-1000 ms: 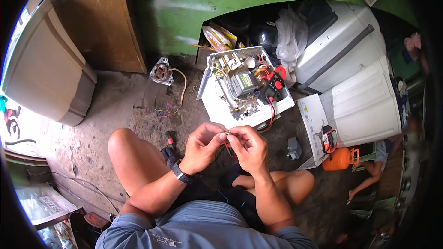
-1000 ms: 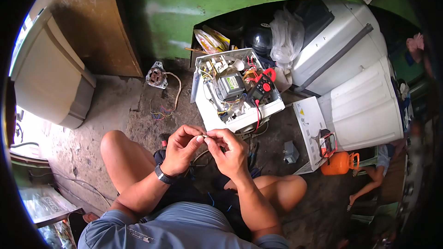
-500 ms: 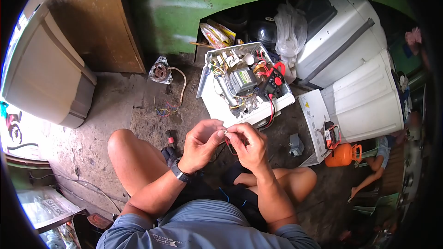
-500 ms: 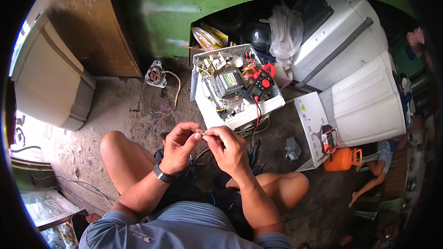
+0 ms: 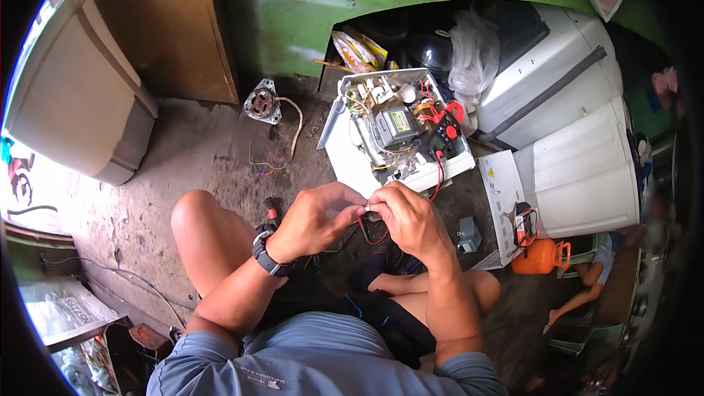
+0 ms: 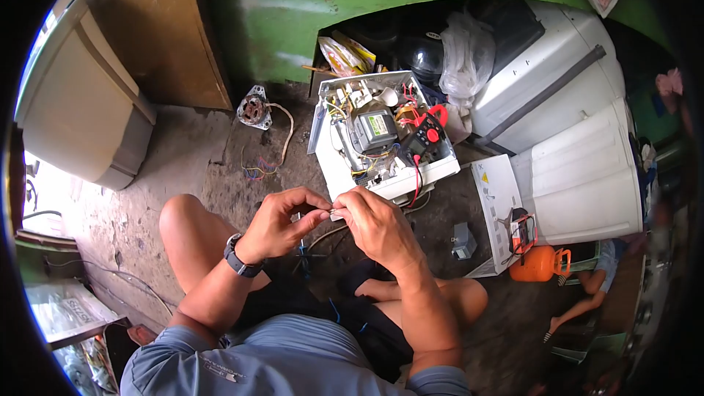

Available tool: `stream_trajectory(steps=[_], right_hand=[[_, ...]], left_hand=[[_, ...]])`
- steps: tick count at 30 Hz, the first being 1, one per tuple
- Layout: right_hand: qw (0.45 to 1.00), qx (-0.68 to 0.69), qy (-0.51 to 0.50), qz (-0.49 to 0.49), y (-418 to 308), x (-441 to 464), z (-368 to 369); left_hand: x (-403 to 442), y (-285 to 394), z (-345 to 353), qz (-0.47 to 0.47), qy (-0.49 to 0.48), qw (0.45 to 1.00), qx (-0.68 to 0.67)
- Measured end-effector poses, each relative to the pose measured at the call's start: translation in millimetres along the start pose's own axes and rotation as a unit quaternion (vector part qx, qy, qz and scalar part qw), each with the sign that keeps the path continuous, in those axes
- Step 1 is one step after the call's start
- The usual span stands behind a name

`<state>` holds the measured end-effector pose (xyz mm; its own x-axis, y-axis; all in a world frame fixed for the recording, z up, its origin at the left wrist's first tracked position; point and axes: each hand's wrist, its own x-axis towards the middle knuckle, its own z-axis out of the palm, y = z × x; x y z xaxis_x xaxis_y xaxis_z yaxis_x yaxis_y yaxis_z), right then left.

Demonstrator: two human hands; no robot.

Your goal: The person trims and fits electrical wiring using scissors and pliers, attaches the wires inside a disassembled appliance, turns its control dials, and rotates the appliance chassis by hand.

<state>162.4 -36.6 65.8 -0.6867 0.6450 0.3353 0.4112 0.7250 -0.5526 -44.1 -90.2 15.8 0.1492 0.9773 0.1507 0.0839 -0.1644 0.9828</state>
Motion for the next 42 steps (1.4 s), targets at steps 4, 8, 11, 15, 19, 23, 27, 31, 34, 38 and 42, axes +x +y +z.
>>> stream_trajectory(steps=[4, 8, 11, 15, 19, 23, 27, 31, 34, 38, 42], right_hand=[[0.999, -0.028, -0.037, -0.022, 0.1, 10.3, -2.2], [0.997, -0.036, -0.068, -0.030, -0.2, 19.2, -5.9], [0.997, -0.021, -0.064, -0.037, 0.2, 23.8, -7.5], [0.997, -0.004, -0.061, -0.039, 4.9, 27.6, -6.0], [0.998, 0.026, -0.040, -0.032, 11.3, 31.3, -0.9], [0.998, 0.053, 0.013, -0.010, 15.1, 31.5, 7.7], [0.995, 0.080, 0.057, 0.010, 18.8, 26.3, 19.1], [0.989, 0.075, 0.129, -0.017, 16.9, 24.5, 34.9], [0.986, 0.070, 0.151, -0.017, 15.9, 22.3, 42.6], [0.985, 0.038, 0.163, -0.037, 14.0, 22.5, 46.1], [0.986, 0.027, 0.158, -0.048, 12.1, 24.8, 47.5]], left_hand=[[1.8, 8.4, -3.1, -0.054, -0.003, 0.998, 0.045], [2.4, 4.3, -2.2, -0.009, 0.029, 0.999, 0.011], [3.6, 8.3, -4.7, -0.048, 0.017, 0.998, 0.043], [8.2, -10.4, -1.8, -0.059, 0.010, 0.996, -0.059], [12.1, -25.1, 5.0, -0.052, 0.037, 0.968, -0.242], [11.0, -26.3, 7.4, -0.113, 0.056, 0.927, -0.353], [8.6, -33.6, 11.6, -0.133, 0.066, 0.880, -0.451], [7.7, -34.4, 12.1, -0.139, 0.078, 0.856, -0.493], [8.1, -33.8, 12.3, -0.159, 0.097, 0.844, -0.504], [7.1, -33.4, 11.6, -0.169, 0.101, 0.829, -0.524], [6.6, -38.2, 12.3, -0.184, 0.103, 0.790, -0.576]])
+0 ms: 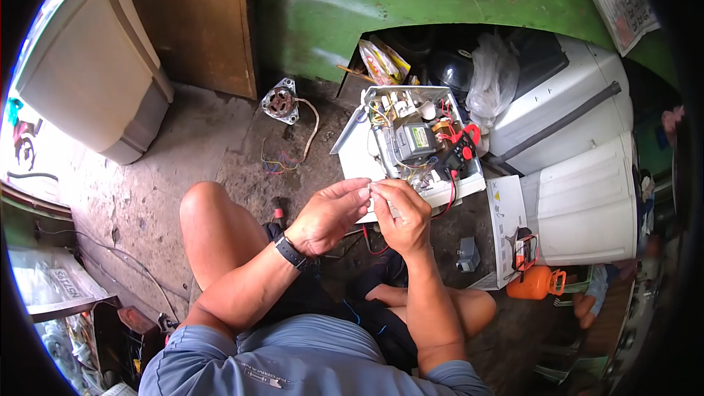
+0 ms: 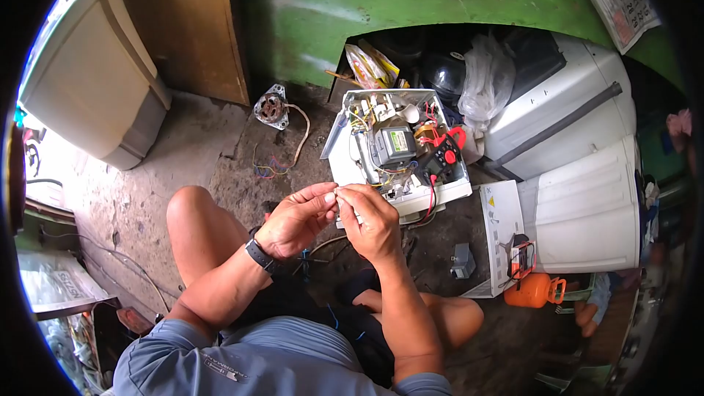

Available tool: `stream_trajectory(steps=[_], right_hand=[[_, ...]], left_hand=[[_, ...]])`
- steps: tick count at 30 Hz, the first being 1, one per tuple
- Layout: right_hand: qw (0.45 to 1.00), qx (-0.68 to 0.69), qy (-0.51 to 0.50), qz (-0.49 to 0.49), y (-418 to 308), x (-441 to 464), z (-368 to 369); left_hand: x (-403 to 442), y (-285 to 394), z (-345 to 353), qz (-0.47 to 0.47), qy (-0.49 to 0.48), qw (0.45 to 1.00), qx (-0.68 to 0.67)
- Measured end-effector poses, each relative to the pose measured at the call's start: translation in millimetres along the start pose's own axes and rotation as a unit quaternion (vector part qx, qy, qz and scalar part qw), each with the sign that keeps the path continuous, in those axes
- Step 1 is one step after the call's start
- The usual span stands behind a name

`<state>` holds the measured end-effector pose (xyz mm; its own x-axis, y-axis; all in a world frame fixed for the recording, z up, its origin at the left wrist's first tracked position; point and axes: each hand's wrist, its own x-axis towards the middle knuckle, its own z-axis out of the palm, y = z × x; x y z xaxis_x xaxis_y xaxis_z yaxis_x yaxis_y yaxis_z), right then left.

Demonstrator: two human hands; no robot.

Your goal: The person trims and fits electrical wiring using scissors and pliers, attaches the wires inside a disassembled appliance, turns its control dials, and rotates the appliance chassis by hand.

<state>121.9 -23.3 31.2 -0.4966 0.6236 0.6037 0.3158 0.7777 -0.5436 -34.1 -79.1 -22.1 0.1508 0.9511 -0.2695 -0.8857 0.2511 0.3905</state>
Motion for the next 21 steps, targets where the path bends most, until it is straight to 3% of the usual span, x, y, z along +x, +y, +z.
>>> stream_trajectory(steps=[11, 21], right_hand=[[0.999, 0.036, -0.011, 0.019, 2.8, -0.3, 3.5], [1.000, 0.023, -0.012, 0.012, 9.0, -1.8, 7.6]], left_hand=[[0.8, -0.4, -3.4, 0.008, -0.017, 0.999, -0.030], [2.8, 3.7, -4.3, 0.043, 0.004, 0.998, 0.035]])
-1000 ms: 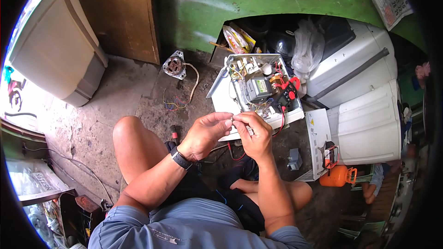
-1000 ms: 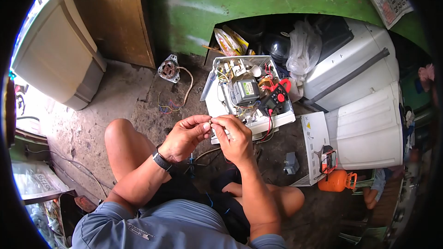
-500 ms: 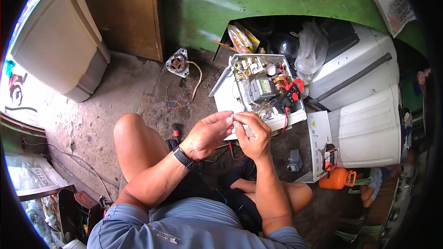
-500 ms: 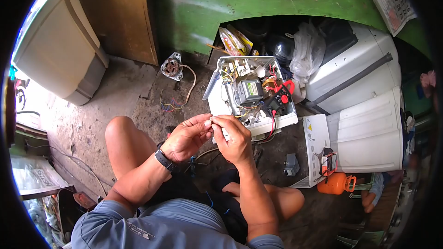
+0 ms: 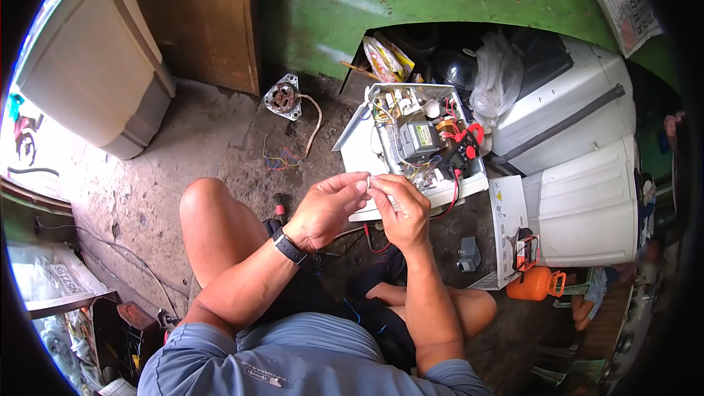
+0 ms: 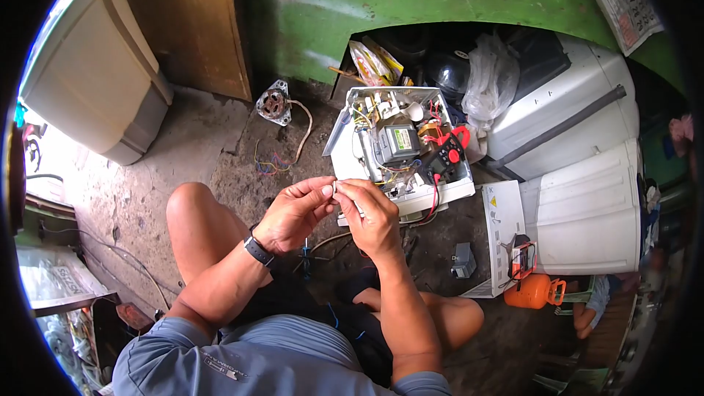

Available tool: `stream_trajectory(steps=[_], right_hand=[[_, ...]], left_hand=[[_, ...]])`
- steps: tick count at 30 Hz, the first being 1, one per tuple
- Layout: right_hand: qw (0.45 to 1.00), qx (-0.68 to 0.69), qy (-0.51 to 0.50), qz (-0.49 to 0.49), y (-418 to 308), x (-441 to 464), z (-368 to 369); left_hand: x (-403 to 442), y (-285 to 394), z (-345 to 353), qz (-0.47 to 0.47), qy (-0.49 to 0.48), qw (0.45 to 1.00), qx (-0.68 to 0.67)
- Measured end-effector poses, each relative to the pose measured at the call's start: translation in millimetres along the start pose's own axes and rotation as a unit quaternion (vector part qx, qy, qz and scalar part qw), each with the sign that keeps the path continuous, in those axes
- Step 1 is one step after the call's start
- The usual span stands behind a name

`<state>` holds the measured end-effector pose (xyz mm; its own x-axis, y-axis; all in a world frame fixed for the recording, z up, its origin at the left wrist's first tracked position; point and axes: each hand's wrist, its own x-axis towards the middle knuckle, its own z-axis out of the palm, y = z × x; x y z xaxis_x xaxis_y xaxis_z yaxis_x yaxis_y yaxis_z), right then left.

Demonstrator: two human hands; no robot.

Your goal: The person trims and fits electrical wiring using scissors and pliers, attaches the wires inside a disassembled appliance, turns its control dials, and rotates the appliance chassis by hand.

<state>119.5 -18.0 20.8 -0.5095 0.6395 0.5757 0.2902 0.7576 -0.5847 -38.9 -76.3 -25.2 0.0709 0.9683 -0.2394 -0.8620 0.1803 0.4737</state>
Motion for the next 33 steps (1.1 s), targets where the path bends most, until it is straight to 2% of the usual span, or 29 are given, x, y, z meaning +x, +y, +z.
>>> stream_trajectory(steps=[7, 14, 19, 26, 27, 29, 32, 33], right_hand=[[0.998, 0.055, 0.013, 0.026, 8.7, -4.2, 4.9], [0.996, 0.074, 0.002, 0.045, 12.9, -4.3, 3.6], [0.998, 0.053, 0.009, 0.023, 11.2, -3.4, 3.7], [0.999, 0.023, 0.018, 0.015, 12.1, -4.2, 11.3], [0.999, 0.024, 0.017, 0.014, 12.1, -5.2, 12.5], [0.994, 0.061, 0.021, 0.090, 11.3, -7.6, 12.0], [0.998, 0.006, 0.013, 0.059, 10.6, -5.9, 5.7], [0.999, -0.050, 0.002, 0.005, 9.7, -2.9, 0.3]], left_hand=[[1.4, 2.6, -2.4, -0.018, -0.004, 1.000, 0.005], [4.1, -0.6, -6.3, 0.002, -0.008, 1.000, 0.025], [5.1, -2.8, -8.7, 0.032, -0.003, 0.996, 0.087], [14.3, -12.7, -10.6, 0.053, 0.027, 0.997, 0.050], [20.4, -13.9, -11.1, 0.077, 0.044, 0.993, 0.073], [40.8, -17.1, -12.1, 0.129, 0.098, 0.974, 0.158], [100.7, -32.1, -31.8, 0.229, 0.150, 0.936, 0.220], [121.1, -36.4, -34.7, 0.261, 0.163, 0.924, 0.228]])
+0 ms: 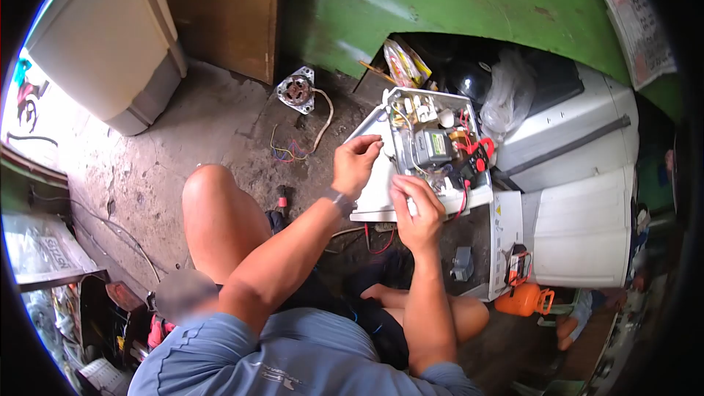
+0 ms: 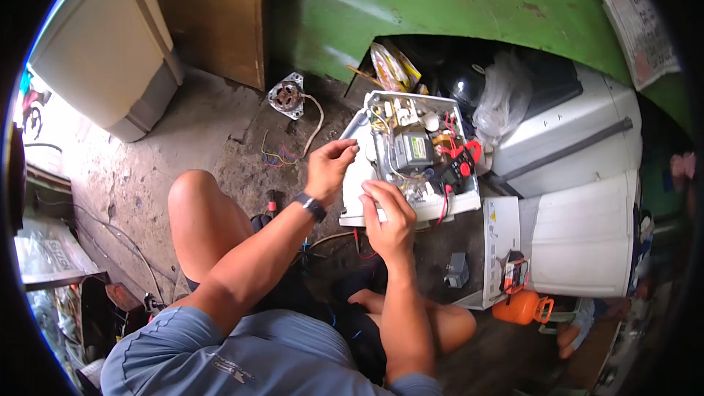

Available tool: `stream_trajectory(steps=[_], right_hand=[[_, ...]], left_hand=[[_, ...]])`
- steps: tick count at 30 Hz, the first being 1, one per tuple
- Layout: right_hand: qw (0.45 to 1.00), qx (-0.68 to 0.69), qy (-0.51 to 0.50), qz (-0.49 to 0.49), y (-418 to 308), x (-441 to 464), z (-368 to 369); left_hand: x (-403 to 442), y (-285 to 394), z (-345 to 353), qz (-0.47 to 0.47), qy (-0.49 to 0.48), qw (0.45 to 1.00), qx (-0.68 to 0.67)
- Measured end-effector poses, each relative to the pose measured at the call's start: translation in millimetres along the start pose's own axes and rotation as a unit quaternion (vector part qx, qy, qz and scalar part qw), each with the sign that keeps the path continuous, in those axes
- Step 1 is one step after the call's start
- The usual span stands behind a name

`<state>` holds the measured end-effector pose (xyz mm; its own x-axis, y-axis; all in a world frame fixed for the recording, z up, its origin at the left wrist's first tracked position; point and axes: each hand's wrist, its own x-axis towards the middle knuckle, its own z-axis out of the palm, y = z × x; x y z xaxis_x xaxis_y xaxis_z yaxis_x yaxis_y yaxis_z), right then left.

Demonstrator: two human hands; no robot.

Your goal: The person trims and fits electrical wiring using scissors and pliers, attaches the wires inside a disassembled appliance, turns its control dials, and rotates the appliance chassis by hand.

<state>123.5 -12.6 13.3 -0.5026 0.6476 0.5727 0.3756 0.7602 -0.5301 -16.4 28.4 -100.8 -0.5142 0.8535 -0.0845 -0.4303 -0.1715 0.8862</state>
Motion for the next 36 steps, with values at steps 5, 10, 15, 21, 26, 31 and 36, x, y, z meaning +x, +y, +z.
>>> stream_trajectory(steps=[5, 10, 15, 21, 26, 31, 36], right_hand=[[0.998, -0.067, 0.012, 0.008, 3.2, 3.5, -26.1], [0.996, -0.059, 0.014, 0.062, 40.6, -15.0, -18.6], [0.990, -0.127, 0.032, 0.052, 39.5, -12.6, -8.7], [0.985, -0.149, 0.042, 0.078, 43.1, -17.5, -3.2], [0.982, -0.168, 0.032, 0.078, 42.1, -17.0, -1.8], [0.982, -0.170, 0.032, 0.070, 37.2, -12.1, -0.9], [0.981, -0.178, 0.034, 0.069, 35.7, -10.8, -1.9]], left_hand=[[56.4, -39.2, 11.4, 0.061, 0.025, 0.993, 0.103], [56.0, -56.7, 24.5, -0.007, 0.038, 0.999, 0.000], [47.9, -68.4, 19.3, -0.020, 0.067, 0.997, -0.031], [75.4, -67.2, 28.6, -0.156, 0.053, 0.966, -0.199], [92.2, -59.0, 35.5, -0.196, 0.057, 0.950, -0.237], [98.9, -73.5, 45.4, -0.158, 0.083, 0.971, -0.156], [99.0, -68.6, 48.8, -0.126, 0.106, 0.983, -0.084]])
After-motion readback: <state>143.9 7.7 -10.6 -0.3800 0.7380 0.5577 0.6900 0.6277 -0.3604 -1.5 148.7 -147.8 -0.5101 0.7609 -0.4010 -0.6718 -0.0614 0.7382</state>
